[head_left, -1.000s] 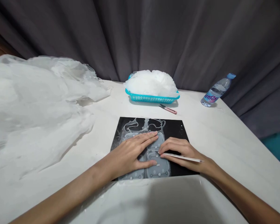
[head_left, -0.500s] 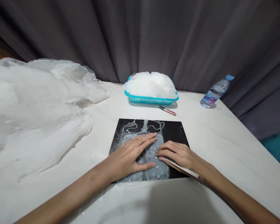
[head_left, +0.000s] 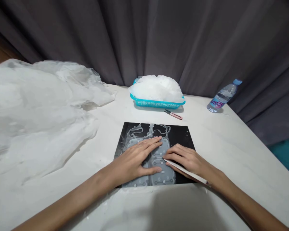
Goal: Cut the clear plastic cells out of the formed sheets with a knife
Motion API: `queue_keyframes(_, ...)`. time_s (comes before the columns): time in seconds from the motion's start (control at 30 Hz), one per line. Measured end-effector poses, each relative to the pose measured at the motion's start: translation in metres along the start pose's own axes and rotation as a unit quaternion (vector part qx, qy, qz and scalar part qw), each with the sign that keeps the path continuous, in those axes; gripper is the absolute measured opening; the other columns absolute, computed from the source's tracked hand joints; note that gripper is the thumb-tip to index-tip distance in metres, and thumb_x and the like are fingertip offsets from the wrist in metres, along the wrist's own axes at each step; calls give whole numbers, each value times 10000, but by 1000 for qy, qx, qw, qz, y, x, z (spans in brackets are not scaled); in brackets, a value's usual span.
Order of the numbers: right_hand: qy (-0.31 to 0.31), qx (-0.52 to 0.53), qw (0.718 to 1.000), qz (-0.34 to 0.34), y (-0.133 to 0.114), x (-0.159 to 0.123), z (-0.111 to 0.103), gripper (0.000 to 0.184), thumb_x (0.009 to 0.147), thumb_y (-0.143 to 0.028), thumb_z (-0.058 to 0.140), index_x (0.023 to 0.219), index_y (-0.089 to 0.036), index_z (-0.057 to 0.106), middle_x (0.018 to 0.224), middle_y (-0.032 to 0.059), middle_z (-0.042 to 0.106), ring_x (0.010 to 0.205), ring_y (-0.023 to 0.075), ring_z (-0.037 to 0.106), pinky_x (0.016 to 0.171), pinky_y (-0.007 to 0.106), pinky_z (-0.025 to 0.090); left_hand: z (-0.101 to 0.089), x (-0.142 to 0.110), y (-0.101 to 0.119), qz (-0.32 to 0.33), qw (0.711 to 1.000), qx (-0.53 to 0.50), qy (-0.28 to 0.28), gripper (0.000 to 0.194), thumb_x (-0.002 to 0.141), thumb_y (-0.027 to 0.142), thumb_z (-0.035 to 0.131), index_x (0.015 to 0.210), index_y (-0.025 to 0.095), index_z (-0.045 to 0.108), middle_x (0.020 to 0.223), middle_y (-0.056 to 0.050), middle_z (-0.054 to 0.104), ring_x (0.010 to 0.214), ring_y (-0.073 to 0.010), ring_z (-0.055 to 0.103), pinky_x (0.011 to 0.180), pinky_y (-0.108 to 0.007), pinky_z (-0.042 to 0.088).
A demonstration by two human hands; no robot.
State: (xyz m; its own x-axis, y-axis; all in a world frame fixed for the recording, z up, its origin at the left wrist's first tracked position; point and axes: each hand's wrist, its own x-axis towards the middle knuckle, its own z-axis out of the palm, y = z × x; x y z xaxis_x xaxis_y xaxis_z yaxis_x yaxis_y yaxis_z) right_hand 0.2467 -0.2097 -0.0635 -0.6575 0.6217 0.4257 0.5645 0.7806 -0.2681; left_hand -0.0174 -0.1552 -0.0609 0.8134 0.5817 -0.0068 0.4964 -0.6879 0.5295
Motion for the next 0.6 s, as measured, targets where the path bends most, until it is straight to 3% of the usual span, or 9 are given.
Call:
queue_keyframes(0.23, -12, -62, 998, -14, -7, 0, 1, 215, 1060, -163, 558, 1257, -109, 625, 1081, 127, 743, 989, 257, 695, 830, 378, 612, 0, 1, 0, -3, 1000, -5, -5, 831, 971, 683, 594, 1645, 258, 358, 1740, -83, 308, 1568, -300, 379, 1272, -477, 349)
queue_keyframes(0.37, 30, 24, 996, 85, 3, 8, -6, 201, 1083, -162, 503, 1255, -140, 603, 1140, 131, 707, 1055, 236, 672, 915, 370, 582, 0, 0, -2, -6, 1000, -26, -2, 894, 982, 674, 581, 1697, 290, 205, 1777, -79, 175, 1615, -308, 263, 1293, -476, 303)
queue_keyframes(0.5, 102, 95, 971, 194, 18, 19, -16, 177, 1099, -210, 478, 1187, -204, 632, 1139, 105, 688, 1065, 224, 672, 960, 381, 552, -2, -2, -1, -9, 998, -55, 2, 1014, 977, 654, 608, 1713, 303, 5, 1783, -102, 121, 1625, -323, 222, 1292, -485, 296)
queue_keyframes(0.6, 54, 170, 961, 210, 13, 20, -24, 189, 1099, -260, 495, 1193, -229, 656, 1154, 85, 684, 1071, 212, 667, 948, 364, 549, -2, 1, 2, -30, 994, -102, 34, 1026, 924, 641, 697, 1705, 308, 122, 1750, -119, 276, 1573, -337, 359, 1247, -483, 374)
